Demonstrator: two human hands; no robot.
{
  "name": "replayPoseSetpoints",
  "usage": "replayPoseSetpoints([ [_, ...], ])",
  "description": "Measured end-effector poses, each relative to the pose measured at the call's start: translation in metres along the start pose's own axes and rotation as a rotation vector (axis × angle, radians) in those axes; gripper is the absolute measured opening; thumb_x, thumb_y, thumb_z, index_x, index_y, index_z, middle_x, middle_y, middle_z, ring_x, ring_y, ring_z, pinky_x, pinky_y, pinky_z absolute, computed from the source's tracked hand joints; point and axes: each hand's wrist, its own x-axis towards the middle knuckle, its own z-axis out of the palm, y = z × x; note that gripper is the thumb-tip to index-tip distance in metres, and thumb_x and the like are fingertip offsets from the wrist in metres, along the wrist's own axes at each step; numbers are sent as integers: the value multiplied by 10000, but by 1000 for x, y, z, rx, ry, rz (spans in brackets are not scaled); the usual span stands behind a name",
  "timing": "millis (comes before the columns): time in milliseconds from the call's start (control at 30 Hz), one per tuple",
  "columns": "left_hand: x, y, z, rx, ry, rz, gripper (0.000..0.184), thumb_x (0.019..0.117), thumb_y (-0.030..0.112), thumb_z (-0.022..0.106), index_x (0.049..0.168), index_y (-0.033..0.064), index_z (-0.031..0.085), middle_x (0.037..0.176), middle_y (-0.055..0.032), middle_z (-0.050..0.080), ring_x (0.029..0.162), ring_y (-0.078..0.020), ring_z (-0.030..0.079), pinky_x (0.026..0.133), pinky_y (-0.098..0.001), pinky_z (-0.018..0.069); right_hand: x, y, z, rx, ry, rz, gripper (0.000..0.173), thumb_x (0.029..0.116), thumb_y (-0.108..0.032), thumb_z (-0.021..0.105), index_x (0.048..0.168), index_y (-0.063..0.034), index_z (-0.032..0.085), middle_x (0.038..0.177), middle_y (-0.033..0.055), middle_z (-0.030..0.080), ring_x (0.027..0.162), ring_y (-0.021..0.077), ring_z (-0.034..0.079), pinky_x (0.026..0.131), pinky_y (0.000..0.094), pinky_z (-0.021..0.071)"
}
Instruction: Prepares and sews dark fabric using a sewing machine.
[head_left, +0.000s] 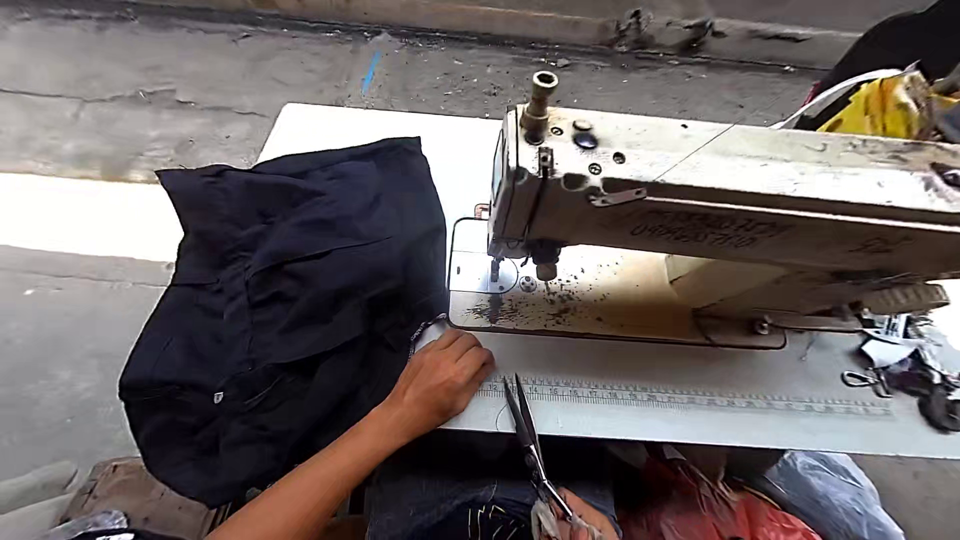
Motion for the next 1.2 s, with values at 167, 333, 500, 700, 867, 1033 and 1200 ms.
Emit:
replayPoseSetpoints([
  [167, -1, -1, 1, 6, 11, -3, 185, 993, 149, 574, 945, 44, 718, 948, -152, 732, 960, -347, 720, 794, -454, 580, 33, 2, 6, 27, 14, 4, 578, 831, -718, 657, 941, -159, 556, 645, -128, 569, 545, -21, 551, 544, 165, 478],
  [333, -4, -4, 4, -40, 81, 46, 171, 992, 150, 577, 947, 60, 716, 938, -128, 735, 951, -299, 717, 832, -392, 566, 29, -1, 11, -139, 119, 26, 143, 968, -204, 575, 855, -117, 590, 593, -117, 533, 522, -21, 527, 541, 177, 462],
  [500, 0, -2, -29, -321, 283, -29, 194, 997, 152, 594, 938, 10, 713, 959, -134, 739, 1012, -217, 695, 954, -346, 525, 14, -57, -51, -707, 455, -186, 121, 886, -80, 682, 946, 4, 618, 644, -28, 598, 562, 21, 581, 561, 226, 515],
  [700, 65, -62, -64, -878, 96, -717, 139, 1040, 152, 584, 1069, 32, 647, 868, -21, 682, 727, -79, 662, 654, -252, 561, 49, -107, -129, -1453, 656, -291, 329, 866, -177, 703, 1098, 56, 682, 840, 254, 687, 715, 455, 667, 638, 681, 489],
  [867, 73, -86, -12, -329, -110, -336, 201, 1005, 189, 610, 1042, 52, 753, 985, -107, 703, 976, -254, 667, 876, -496, 532, 56, -101, -65, -1599, 543, -577, 264, 916, -30, 620, 1128, 110, 692, 1043, 299, 691, 893, 425, 717, 760, 516, 604],
  [1033, 65, -84, -5, -314, -129, -268, 234, 1027, 228, 577, 1045, 76, 754, 960, -91, 686, 979, -272, 642, 814, -474, 508, 101, -62, -22, -1294, 561, -839, 305, 946, -213, 643, 1073, 53, 721, 926, 172, 715, 844, 149, 708, 718, 214, 583],
  [1200, 66, -83, -8, -357, -159, -275, 281, 1054, 242, 530, 1070, 65, 748, 988, -108, 692, 1000, -279, 641, 832, -462, 499, 162, -95, 11, -1079, 605, -577, 799, 837, -367, 770, 1388, 146, 502, 1363, 280, 589, 1259, 317, 586, 1051, 409, 480],
])
